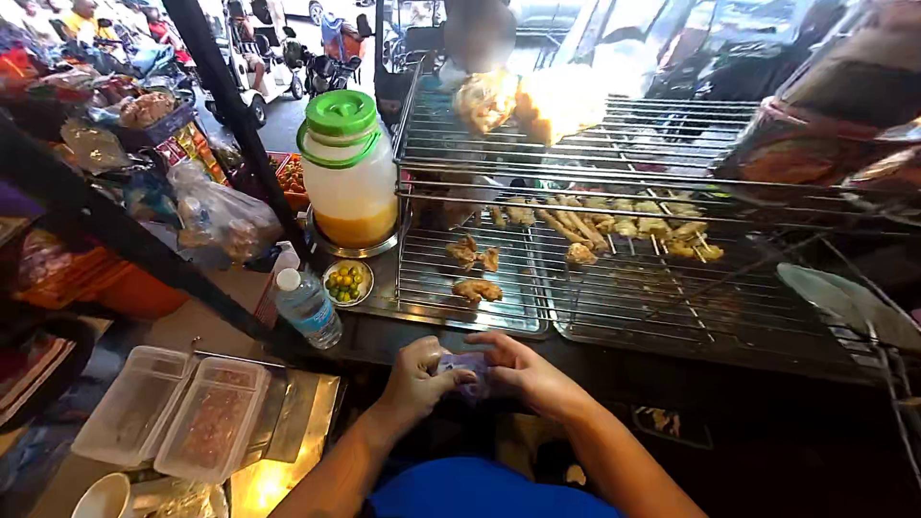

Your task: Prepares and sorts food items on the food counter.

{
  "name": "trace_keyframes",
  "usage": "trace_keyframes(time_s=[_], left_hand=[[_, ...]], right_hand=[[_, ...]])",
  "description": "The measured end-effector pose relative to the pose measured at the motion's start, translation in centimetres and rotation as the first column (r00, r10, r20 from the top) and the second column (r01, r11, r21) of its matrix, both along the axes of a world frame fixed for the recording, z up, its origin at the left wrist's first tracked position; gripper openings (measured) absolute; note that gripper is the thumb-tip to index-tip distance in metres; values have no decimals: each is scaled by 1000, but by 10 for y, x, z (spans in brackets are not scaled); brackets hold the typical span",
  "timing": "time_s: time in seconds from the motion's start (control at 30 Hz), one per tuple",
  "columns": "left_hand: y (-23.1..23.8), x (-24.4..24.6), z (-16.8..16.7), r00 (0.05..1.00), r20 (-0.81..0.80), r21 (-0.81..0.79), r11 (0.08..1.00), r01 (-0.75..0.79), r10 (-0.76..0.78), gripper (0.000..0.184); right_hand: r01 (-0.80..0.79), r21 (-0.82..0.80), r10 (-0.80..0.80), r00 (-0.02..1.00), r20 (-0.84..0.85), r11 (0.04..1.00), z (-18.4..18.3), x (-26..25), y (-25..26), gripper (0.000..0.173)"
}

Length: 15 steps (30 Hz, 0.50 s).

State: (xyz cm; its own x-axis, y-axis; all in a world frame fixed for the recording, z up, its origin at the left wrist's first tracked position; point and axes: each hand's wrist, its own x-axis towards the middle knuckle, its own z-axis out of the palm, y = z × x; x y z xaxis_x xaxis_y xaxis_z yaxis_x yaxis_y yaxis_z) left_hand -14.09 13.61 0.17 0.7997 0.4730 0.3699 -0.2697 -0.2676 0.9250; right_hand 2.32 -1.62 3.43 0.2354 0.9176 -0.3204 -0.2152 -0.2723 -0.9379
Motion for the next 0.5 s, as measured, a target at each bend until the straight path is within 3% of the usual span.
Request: trace_keyframes(time_s=[0.13,0.33,0.5], left_hand=[[1,-23,-4,996,27,18,996,-86,86,32],[8,-39,-5,974,121,24,980,-197,193,24],[19,-55,-5,965,71,35,966,-254,252,21]], right_hand=[[-86,-106,83,996,-31,991,-1,-17,15,50],[-98,-136,128,963,238,986,-6,-29,40,53],[-85,-130,107,978,178,988,-6,-28,41,28]])
